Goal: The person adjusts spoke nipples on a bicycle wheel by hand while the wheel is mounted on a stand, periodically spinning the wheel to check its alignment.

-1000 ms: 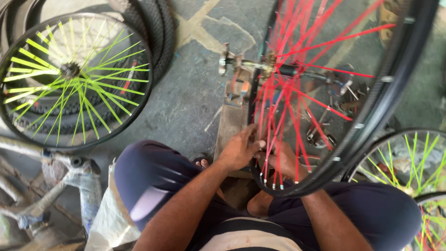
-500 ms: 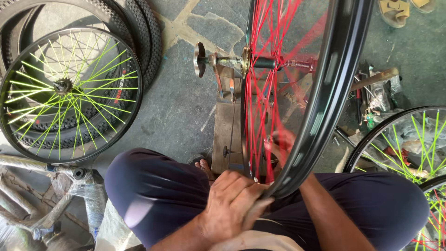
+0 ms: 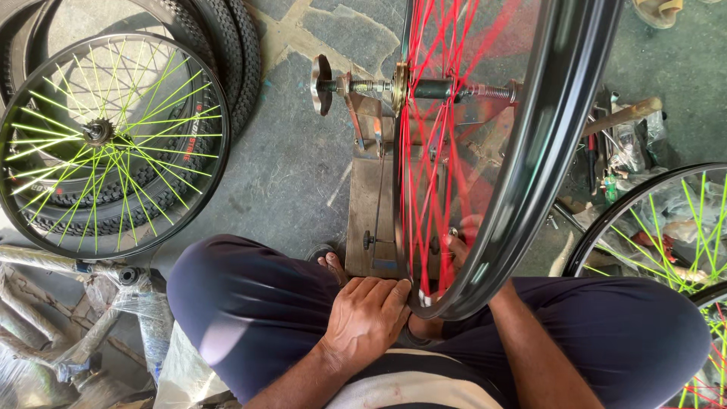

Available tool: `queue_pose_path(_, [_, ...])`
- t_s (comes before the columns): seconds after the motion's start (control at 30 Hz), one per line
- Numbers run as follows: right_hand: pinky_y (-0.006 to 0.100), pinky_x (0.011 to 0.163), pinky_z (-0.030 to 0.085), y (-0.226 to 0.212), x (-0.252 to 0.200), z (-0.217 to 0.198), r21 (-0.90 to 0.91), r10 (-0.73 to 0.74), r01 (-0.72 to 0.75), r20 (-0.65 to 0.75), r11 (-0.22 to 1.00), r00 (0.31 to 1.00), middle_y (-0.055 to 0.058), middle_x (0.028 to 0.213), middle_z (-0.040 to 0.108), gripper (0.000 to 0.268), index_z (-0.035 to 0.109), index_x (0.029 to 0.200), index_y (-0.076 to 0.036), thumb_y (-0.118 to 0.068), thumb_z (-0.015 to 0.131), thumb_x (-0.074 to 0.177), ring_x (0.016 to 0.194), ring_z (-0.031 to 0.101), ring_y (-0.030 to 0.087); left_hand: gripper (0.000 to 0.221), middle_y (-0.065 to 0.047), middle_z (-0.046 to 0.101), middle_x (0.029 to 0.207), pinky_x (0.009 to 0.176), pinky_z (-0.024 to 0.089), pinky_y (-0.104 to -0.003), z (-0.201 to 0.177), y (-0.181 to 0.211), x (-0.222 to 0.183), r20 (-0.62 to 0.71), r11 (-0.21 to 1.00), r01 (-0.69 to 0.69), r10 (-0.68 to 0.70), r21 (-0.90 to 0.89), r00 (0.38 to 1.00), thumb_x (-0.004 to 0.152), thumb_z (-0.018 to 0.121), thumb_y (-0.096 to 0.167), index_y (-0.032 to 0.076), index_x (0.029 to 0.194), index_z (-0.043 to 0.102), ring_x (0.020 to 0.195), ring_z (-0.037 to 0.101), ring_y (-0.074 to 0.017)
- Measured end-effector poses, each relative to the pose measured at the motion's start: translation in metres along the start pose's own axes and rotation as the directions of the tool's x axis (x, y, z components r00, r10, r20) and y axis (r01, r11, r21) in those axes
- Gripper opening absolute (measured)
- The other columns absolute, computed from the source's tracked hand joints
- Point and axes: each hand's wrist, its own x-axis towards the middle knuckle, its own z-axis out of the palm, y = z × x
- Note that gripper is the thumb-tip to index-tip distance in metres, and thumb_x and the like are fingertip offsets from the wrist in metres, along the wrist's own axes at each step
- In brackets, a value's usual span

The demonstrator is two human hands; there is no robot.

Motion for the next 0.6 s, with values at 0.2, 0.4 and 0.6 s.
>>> queue_pose_path(0.2, [0.033, 0.060, 0.058, 0.049, -0.006, 0.005, 0.020, 0.110, -0.118, 0.237, 0.993, 0.965, 0.006, 0.081, 0.061, 0.014, 0.065, 0.105, -0.005, -0.017, 0.064, 0.098, 0.070, 0.063, 0.015, 0.038, -0.013, 0.073, 0.104, 0.080, 0.055, -0.042, -0.001, 0.000, -0.002, -0.007, 1.000, 0.000, 0.000, 0.011, 1.000, 0.084, 0.076, 0.015, -0.003, 0.116, 0.067, 0.093, 0.071, -0.0297])
queue_pose_path(0.4, [0.030, 0.059, 0.060, 0.073, -0.004, 0.010, 0.098, 0.426, -0.471, 0.297, 0.876, 0.854, 0.007, 0.095, 0.071, 0.035, 0.068, 0.123, -0.004, -0.028, 0.065, 0.097, 0.074, 0.069, 0.013, 0.040, -0.013, 0.073, 0.104, 0.081, 0.055, -0.043, 0.003, 0.000, -0.005, 0.026, 1.000, 0.028, -0.029, 0.008, 0.999, 0.084, 0.077, 0.016, -0.002, 0.118, 0.066, 0.094, 0.072, -0.0287])
queue_pose_path(0.6, [0.036, 0.065, 0.059, 0.059, -0.003, 0.014, 0.172, 0.557, -0.635, 0.346, 0.754, 0.755, 0.018, 0.105, 0.069, 0.049, 0.065, 0.129, 0.000, -0.038, 0.065, 0.098, 0.082, 0.070, 0.022, 0.038, -0.013, 0.074, 0.105, 0.082, 0.055, -0.042, 0.005, -0.001, -0.007, 0.014, 1.000, 0.013, -0.014, 0.022, 1.000, 0.085, 0.075, 0.013, -0.003, 0.118, 0.066, 0.095, 0.072, -0.0280])
